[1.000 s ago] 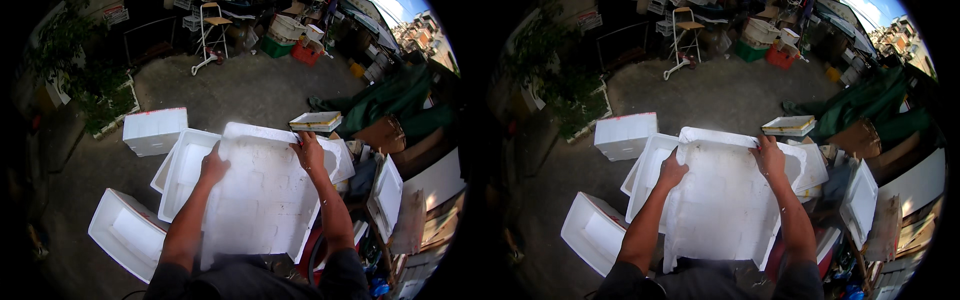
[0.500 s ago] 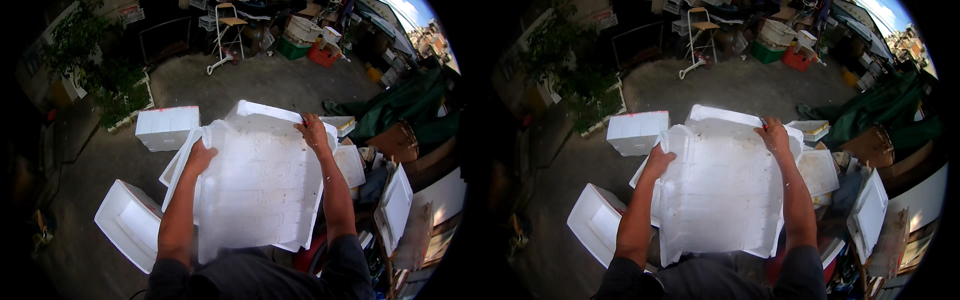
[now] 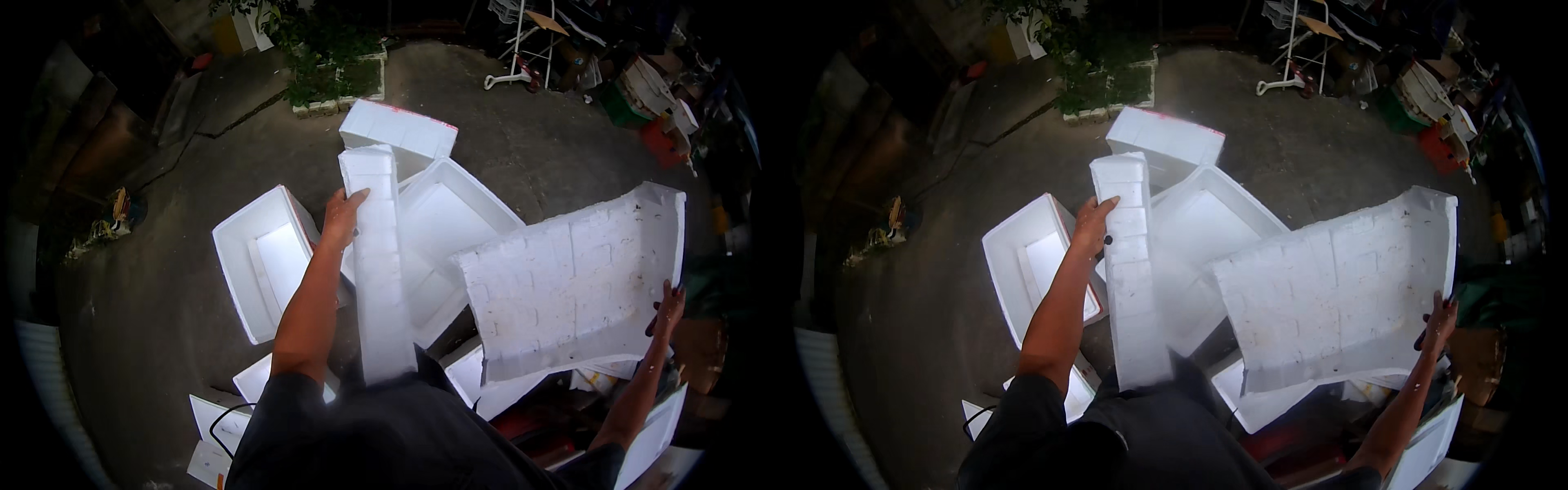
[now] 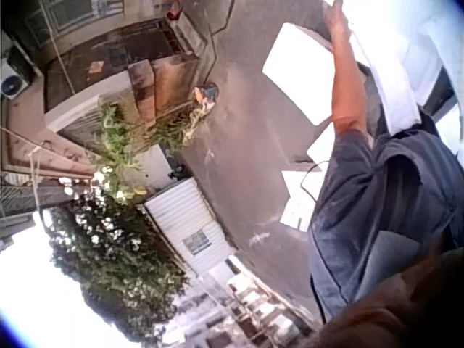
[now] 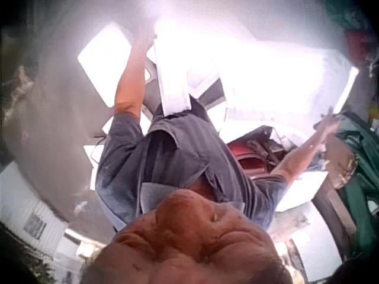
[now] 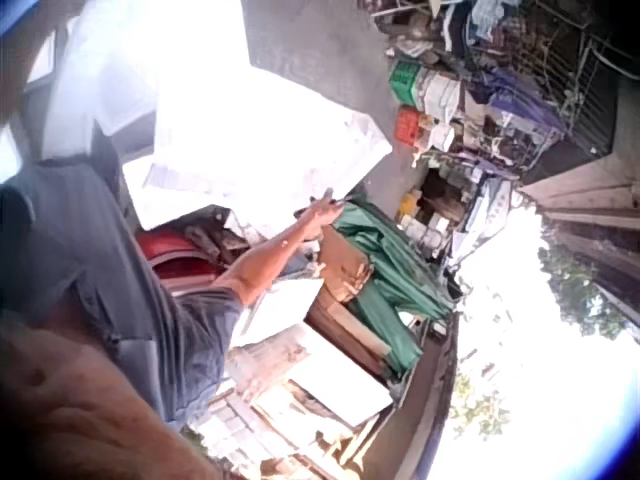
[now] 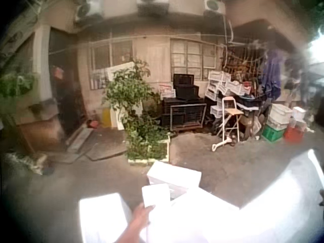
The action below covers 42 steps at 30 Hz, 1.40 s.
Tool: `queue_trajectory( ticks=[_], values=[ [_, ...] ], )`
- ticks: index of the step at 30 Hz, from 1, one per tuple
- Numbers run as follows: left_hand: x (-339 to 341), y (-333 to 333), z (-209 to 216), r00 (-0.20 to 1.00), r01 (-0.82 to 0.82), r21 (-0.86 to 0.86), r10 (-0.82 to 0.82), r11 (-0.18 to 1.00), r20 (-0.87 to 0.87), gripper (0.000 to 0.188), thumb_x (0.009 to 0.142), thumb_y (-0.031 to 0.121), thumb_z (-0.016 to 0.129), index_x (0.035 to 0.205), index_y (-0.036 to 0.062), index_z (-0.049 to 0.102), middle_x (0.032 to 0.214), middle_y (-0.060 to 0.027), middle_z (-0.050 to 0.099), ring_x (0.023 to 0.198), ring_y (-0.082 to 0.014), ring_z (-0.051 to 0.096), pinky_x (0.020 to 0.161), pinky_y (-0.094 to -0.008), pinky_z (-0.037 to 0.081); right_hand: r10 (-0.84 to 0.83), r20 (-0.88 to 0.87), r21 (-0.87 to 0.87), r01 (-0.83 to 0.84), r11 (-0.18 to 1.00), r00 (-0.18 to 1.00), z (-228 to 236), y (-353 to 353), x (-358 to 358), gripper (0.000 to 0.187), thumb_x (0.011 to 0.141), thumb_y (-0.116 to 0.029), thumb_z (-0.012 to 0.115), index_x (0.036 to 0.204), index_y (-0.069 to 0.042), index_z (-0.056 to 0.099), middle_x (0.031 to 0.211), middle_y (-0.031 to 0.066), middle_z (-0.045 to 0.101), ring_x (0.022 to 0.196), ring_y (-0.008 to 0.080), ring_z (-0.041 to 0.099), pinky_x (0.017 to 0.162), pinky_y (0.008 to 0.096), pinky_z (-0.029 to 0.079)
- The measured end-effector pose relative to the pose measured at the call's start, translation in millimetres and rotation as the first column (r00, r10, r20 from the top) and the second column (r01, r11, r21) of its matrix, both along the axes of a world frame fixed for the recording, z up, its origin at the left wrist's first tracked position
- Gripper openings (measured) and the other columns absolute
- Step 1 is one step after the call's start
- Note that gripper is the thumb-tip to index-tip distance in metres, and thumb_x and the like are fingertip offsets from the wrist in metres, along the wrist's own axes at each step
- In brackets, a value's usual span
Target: The person disassembles styrofoam boxes using a utility knife. They cut through tape and styrofoam to break the boxes down into smaller pieces, which are then placed into a large red bucket.
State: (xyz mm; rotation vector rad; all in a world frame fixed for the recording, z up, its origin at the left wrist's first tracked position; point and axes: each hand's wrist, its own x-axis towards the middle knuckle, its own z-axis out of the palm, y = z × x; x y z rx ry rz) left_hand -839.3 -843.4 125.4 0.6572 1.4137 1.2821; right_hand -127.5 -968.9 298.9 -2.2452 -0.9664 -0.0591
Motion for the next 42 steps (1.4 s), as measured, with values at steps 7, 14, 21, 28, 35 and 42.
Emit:
queue_trajectory(
  ticks=[7, 14, 21, 28, 35, 42],
  values=[
    [-215.6, -118.3, -66.3, 0.809, -0.585, -0.052, 0.578, 0.809, -0.105, 0.032, 0.089, 0.030, 0.065, 0.104, 0.0024, 0.059, 0.089, -0.0067, 0.064, 0.077, -0.0156, 0.060, 0.066, -0.0268, 0.049, -0.152, -0.368, -0.107, 0.120, 0.987, 0.917, -44.7, -50.9, 21.2, 0.043, 0.085, -0.040, 0.066, 0.102, -0.003, 0.052, 0.075, 0.0108, 0.056, 0.043, 0.0215, 0.052, 0.037, 0.0312, 0.045],
    [-289.5, -224.3, -62.8, 0.612, -0.785, -0.213, 0.781, 0.582, -0.125, 0.045, 0.094, 0.034, 0.055, 0.120, -0.0027, 0.051, 0.110, -0.0162, 0.060, 0.100, -0.0296, 0.060, 0.088, -0.0438, 0.050, -0.252, -0.429, -0.278, 0.139, 0.950, 0.867, -86.1, -44.4, -76.9, 0.034, 0.085, -0.036, 0.066, 0.091, -0.005, 0.054, 0.071, 0.0067, 0.051, 0.044, 0.0185, 0.049, 0.035, 0.0284, 0.041],
    [-312.1, -205.6, -127.0, 0.766, -0.643, -0.148, 0.626, 0.751, -0.149, 0.066, 0.094, 0.045, 0.053, 0.137, -0.0029, 0.038, 0.131, -0.0212, 0.050, 0.111, -0.0312, 0.055, 0.093, -0.0410, 0.046, -0.376, -0.603, -0.217, 0.310, 0.926, 0.703, -129.5, -68.8, -80.0, 0.036, 0.083, -0.038, 0.069, 0.088, -0.008, 0.050, 0.068, 0.0081, 0.050, 0.045, 0.0233, 0.050, 0.040, 0.0364, 0.044],
    [-276.6, -115.1, -104.8, 0.876, -0.474, -0.305, 0.408, 0.826, -0.256, 0.087, 0.088, 0.054, 0.057, 0.146, -0.0004, 0.024, 0.137, -0.0245, 0.044, 0.118, -0.0322, 0.052, 0.097, -0.0425, 0.042, -0.502, -0.607, -0.222, 0.475, 0.852, 0.616, -106.6, -99.8, -124.6, 0.041, 0.089, -0.035, 0.062, 0.065, -0.010, 0.042, 0.049, 0.0035, 0.038, 0.036, 0.0191, 0.038, 0.033, 0.0354, 0.033],
    [-248.3, -120.8, -163.5, 0.827, -0.424, -0.331, 0.212, 0.843, -0.520, 0.079, 0.087, 0.049, 0.061, 0.133, -0.0118, 0.041, 0.111, -0.0219, 0.060, 0.100, -0.0255, 0.057, 0.085, -0.0352, 0.046, -0.338, -0.651, -0.116, 0.351, 0.929, 0.680, -109.0, -124.8, -145.4, 0.029, 0.084, -0.024, 0.070, 0.075, -0.002, 0.053, 0.059, 0.0066, 0.049, 0.040, 0.0207, 0.048, 0.034, 0.0342, 0.038],
    [-26.5, -163.3, -82.4, 0.942, 0.337, -0.258, -0.326, 0.906, 0.085, 0.073, 0.088, 0.043, 0.065, 0.139, -0.0017, 0.039, 0.127, -0.0166, 0.054, 0.119, -0.0249, 0.049, 0.102, -0.0366, 0.037, -0.276, -0.695, -0.163, 0.228, 0.960, 0.664, -134.5, -100.0, -199.7, 0.030, 0.083, -0.025, 0.069, 0.068, -0.006, 0.052, 0.049, 0.0084, 0.050, 0.034, 0.0216, 0.047, 0.032, 0.0354, 0.038]
  ],
)
